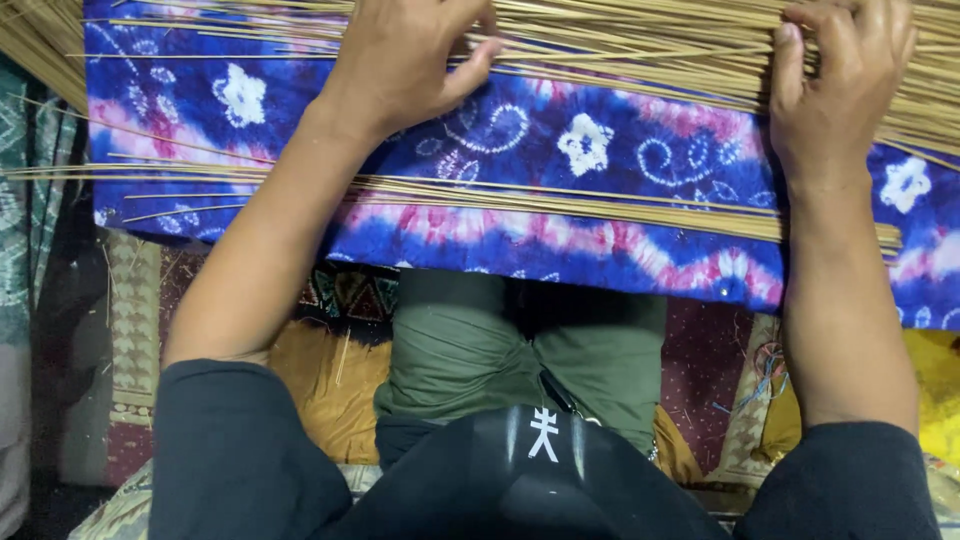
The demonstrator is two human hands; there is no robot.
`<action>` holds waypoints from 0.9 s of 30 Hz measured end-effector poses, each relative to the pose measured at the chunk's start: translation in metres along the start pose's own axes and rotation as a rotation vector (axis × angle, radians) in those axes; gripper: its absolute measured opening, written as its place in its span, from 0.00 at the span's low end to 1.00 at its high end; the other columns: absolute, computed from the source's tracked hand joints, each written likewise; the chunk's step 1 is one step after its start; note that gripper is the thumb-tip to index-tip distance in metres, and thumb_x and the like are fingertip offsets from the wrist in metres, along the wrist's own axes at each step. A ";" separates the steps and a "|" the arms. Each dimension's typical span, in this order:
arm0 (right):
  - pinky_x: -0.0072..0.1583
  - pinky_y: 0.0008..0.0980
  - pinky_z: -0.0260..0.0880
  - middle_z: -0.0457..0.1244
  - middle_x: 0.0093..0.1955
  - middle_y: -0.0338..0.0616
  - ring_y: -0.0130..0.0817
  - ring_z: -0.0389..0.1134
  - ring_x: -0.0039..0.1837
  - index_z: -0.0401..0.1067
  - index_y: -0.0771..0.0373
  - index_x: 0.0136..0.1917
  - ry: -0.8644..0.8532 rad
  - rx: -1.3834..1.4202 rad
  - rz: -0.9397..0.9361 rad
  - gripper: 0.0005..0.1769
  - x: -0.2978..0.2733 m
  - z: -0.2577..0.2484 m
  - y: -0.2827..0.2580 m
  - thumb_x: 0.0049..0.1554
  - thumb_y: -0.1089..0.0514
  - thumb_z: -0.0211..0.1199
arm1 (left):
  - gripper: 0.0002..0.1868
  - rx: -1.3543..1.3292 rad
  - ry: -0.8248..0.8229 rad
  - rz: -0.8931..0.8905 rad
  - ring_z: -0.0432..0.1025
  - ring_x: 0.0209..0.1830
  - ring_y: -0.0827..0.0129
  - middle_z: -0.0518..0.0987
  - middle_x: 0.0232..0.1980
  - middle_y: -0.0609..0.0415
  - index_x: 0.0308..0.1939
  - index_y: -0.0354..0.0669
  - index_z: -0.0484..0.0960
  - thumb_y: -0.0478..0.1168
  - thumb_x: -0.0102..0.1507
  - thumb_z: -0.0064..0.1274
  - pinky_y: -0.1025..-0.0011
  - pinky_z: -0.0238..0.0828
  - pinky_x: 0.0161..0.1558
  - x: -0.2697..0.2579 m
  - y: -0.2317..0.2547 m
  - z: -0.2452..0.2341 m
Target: Sorting and aligning long thin sticks on a patterned cloth
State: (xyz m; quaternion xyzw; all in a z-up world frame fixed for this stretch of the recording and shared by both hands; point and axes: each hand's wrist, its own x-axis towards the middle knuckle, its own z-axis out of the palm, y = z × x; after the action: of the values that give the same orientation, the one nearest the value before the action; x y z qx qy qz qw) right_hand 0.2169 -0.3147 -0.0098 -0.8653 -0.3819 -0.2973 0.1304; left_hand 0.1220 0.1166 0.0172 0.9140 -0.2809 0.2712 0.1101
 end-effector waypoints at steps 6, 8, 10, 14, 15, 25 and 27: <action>0.55 0.46 0.57 0.65 0.55 0.56 0.54 0.62 0.56 0.76 0.66 0.58 0.004 -0.078 0.002 0.02 0.004 -0.002 -0.008 0.75 0.64 0.67 | 0.08 0.270 -0.072 0.015 0.71 0.46 0.59 0.78 0.44 0.58 0.41 0.51 0.80 0.46 0.68 0.62 0.62 0.64 0.42 -0.008 0.010 -0.002; 0.55 0.47 0.57 0.65 0.55 0.56 0.55 0.62 0.56 0.77 0.66 0.58 0.021 -0.075 0.003 0.02 0.005 -0.003 -0.010 0.74 0.64 0.67 | 0.07 0.285 -0.032 0.038 0.70 0.45 0.60 0.77 0.42 0.58 0.39 0.49 0.80 0.43 0.69 0.61 0.63 0.63 0.44 -0.010 0.010 0.002; 0.55 0.47 0.58 0.65 0.55 0.56 0.55 0.62 0.56 0.77 0.66 0.58 0.034 -0.069 0.002 0.02 0.008 -0.004 -0.011 0.74 0.64 0.67 | 0.08 0.299 0.005 0.056 0.70 0.43 0.61 0.77 0.40 0.57 0.37 0.48 0.79 0.41 0.70 0.60 0.64 0.62 0.46 -0.011 0.010 0.006; 0.55 0.47 0.58 0.63 0.55 0.57 0.54 0.62 0.55 0.76 0.67 0.57 0.053 -0.071 -0.008 0.03 0.007 -0.003 -0.012 0.74 0.64 0.66 | 0.07 0.286 0.045 0.018 0.70 0.40 0.61 0.76 0.38 0.57 0.37 0.49 0.78 0.40 0.68 0.60 0.64 0.62 0.42 -0.015 0.013 0.012; 0.55 0.47 0.59 0.63 0.55 0.58 0.55 0.61 0.55 0.76 0.68 0.57 0.068 -0.065 -0.007 0.04 0.007 -0.003 -0.011 0.75 0.64 0.65 | 0.06 0.249 0.034 -0.016 0.70 0.41 0.60 0.76 0.39 0.57 0.39 0.49 0.78 0.39 0.65 0.61 0.63 0.62 0.41 -0.016 0.013 0.012; 0.57 0.49 0.60 0.69 0.58 0.58 0.56 0.67 0.57 0.74 0.68 0.63 0.138 0.022 -0.260 0.10 0.020 -0.022 -0.014 0.71 0.74 0.67 | 0.07 0.011 0.146 -0.081 0.69 0.38 0.56 0.75 0.39 0.52 0.42 0.43 0.72 0.30 0.66 0.55 0.63 0.59 0.40 0.004 0.045 -0.049; 0.59 0.48 0.60 0.72 0.59 0.59 0.57 0.68 0.58 0.80 0.70 0.67 0.103 -0.017 -0.261 0.09 0.013 -0.028 0.001 0.74 0.72 0.67 | 0.03 0.038 0.222 -0.025 0.70 0.38 0.55 0.76 0.39 0.51 0.45 0.42 0.76 0.31 0.71 0.54 0.63 0.60 0.40 0.005 0.052 -0.063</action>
State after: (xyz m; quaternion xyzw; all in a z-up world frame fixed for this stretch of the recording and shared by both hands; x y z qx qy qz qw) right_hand 0.2128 -0.3205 0.0205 -0.7929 -0.4816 -0.3589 0.1028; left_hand 0.0688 0.0940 0.0749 0.8837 -0.2503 0.3746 0.1268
